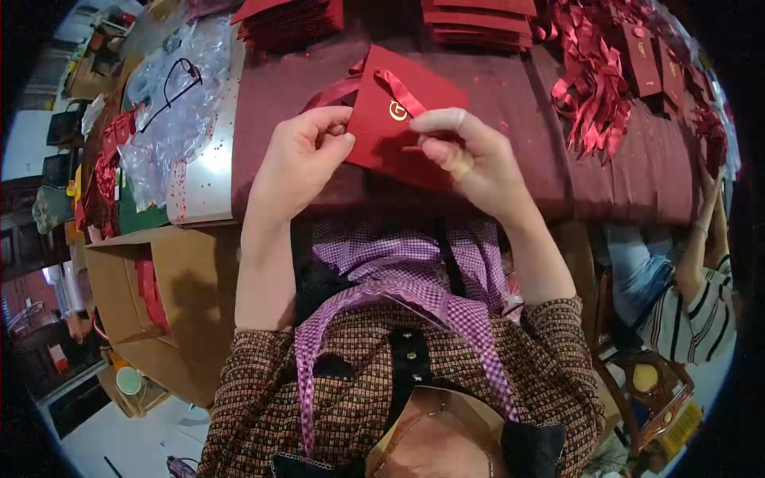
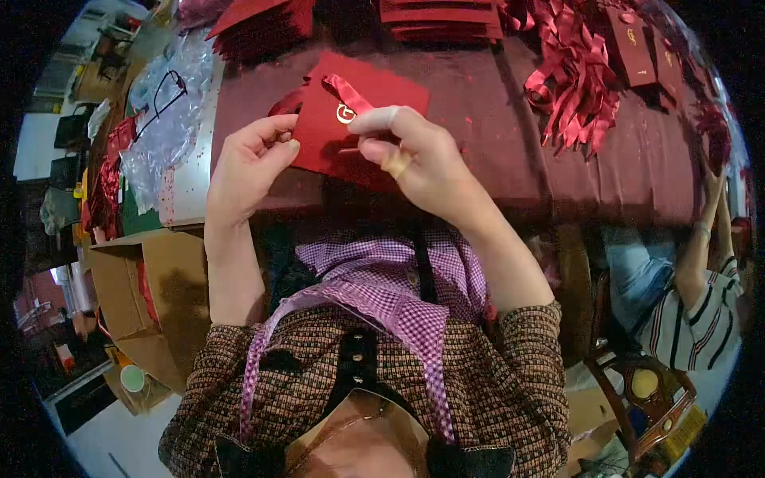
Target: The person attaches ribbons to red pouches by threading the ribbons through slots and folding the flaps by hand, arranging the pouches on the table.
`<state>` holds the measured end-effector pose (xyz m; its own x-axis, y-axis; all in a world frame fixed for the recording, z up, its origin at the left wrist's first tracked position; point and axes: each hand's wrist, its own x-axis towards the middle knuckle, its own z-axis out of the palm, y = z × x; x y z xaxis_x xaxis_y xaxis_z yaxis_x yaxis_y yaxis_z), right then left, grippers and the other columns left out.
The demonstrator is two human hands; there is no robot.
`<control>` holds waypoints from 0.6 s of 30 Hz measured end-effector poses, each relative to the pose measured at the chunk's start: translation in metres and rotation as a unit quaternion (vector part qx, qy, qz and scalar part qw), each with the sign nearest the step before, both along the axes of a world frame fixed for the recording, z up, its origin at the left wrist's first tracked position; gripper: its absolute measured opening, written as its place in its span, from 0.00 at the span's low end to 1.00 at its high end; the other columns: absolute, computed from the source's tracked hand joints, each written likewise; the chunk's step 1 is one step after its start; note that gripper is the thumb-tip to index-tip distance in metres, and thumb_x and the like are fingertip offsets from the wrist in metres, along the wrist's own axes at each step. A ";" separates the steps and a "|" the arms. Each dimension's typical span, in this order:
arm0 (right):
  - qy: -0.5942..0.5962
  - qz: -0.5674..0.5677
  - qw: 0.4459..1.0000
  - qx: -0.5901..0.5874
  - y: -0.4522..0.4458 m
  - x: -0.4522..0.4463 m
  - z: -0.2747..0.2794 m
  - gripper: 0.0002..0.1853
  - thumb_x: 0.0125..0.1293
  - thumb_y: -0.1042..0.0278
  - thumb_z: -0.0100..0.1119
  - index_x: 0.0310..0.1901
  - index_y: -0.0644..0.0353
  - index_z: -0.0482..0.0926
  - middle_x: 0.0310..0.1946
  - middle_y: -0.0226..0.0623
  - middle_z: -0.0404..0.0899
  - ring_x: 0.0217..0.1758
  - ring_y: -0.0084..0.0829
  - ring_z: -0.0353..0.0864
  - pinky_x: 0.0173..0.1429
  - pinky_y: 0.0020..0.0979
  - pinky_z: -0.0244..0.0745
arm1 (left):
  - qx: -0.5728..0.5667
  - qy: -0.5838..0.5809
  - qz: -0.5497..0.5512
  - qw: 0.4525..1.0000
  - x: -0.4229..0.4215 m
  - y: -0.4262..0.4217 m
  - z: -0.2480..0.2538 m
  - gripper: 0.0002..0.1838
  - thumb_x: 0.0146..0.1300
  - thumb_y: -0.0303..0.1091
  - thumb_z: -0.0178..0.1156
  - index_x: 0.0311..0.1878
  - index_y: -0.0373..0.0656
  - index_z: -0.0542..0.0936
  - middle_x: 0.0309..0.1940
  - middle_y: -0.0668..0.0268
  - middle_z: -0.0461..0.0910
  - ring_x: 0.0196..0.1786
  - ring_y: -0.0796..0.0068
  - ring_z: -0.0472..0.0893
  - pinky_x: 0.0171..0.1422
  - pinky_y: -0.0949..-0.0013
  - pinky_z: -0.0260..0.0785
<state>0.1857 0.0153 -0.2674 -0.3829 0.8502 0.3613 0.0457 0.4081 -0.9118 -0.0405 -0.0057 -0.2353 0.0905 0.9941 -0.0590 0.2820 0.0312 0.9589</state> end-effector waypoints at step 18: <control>-0.076 -0.078 0.977 0.181 -0.002 -0.024 0.008 0.09 0.55 0.80 0.60 0.37 0.61 0.73 0.33 0.40 0.76 0.38 0.44 0.74 0.46 0.39 0.69 | 0.011 0.021 0.004 1.000 0.008 -0.005 0.005 0.17 0.59 0.20 0.59 0.52 0.33 0.78 0.37 0.72 0.77 0.39 0.86 0.74 0.45 0.81 0.67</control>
<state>0.1620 0.0133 -0.2591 -0.3326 0.7293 0.5978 0.2570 0.6800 -0.6866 -0.0324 -0.0103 -0.2301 0.0813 0.9959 -0.0407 0.3217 0.0124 0.9468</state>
